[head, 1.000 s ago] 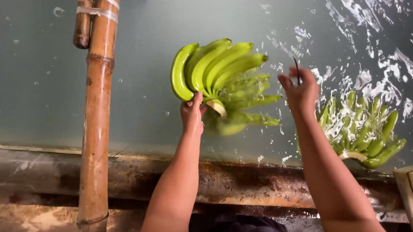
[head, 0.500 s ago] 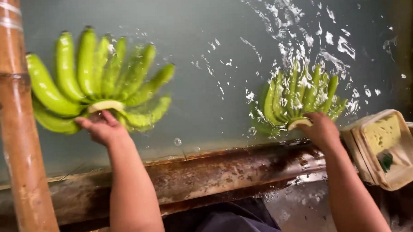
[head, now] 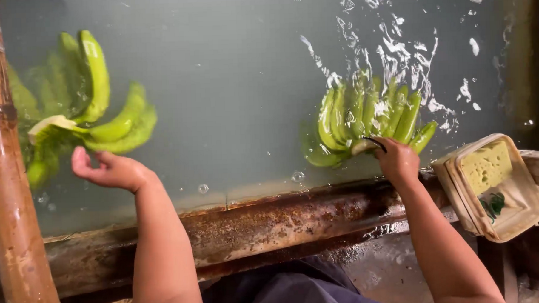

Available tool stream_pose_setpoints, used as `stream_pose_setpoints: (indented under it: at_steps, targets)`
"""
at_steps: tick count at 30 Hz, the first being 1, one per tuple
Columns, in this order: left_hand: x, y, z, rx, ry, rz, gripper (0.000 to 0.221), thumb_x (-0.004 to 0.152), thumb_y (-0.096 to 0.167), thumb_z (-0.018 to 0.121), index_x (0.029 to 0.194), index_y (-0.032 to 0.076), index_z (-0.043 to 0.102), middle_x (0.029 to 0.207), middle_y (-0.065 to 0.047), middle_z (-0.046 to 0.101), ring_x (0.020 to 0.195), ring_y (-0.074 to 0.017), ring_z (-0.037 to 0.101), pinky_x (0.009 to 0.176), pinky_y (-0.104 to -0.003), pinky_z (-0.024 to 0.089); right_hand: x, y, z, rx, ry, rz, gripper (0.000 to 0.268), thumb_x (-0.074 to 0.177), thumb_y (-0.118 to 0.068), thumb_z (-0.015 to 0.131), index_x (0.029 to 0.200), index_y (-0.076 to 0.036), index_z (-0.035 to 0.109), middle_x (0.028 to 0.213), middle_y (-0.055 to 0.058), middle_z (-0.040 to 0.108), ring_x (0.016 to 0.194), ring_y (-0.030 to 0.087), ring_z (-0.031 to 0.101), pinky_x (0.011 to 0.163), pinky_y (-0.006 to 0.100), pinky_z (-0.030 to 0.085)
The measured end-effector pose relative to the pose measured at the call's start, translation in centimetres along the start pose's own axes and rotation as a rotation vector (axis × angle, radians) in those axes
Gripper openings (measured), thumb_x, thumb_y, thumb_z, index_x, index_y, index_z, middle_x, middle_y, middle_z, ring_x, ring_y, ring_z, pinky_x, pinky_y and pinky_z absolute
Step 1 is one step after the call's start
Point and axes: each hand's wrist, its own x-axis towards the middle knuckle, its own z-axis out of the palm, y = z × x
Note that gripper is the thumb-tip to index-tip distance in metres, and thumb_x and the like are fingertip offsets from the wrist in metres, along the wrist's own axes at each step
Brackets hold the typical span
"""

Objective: Wash and trim green bananas in a water tank.

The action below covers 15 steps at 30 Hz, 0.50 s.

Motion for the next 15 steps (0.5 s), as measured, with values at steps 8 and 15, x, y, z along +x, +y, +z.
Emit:
stream_pose_setpoints:
  at_steps: [8, 15]
  targets:
    - [-14.6, 18.3, 2.8, -0.203, -0.898, 0.171, 0.017, 0.098, -0.007, 0.055, 0.109, 0.002, 0.063, 0.108, -0.009, 0.069, 0.099, -0.0207, 0.067, 0.091, -0.033, 0.055, 3.7, -6.7, -0.8, 0.105, -0.138, -0.065, 0.036, 0.092, -0.031, 0.072, 0.125, -0.019, 0.072, 0.108, 0.01, 0.075, 0.092, 0.034, 0.072, 0.079, 0.046, 0.056]
    - [-28.4, 21.7, 4.8, 0.127, -1.557, 1.005, 0.075, 0.061, 0.044, 0.085, 0.122, 0.003, 0.066, 0.12, -0.018, 0.067, 0.112, -0.0363, 0.064, 0.094, -0.053, 0.052, -0.7, -6.8, -5.4, 0.291, 0.018, -0.074, 0.036, 0.091, -0.033, 0.07, 0.123, -0.017, 0.072, 0.114, 0.007, 0.073, 0.092, 0.035, 0.07, 0.075, 0.048, 0.055]
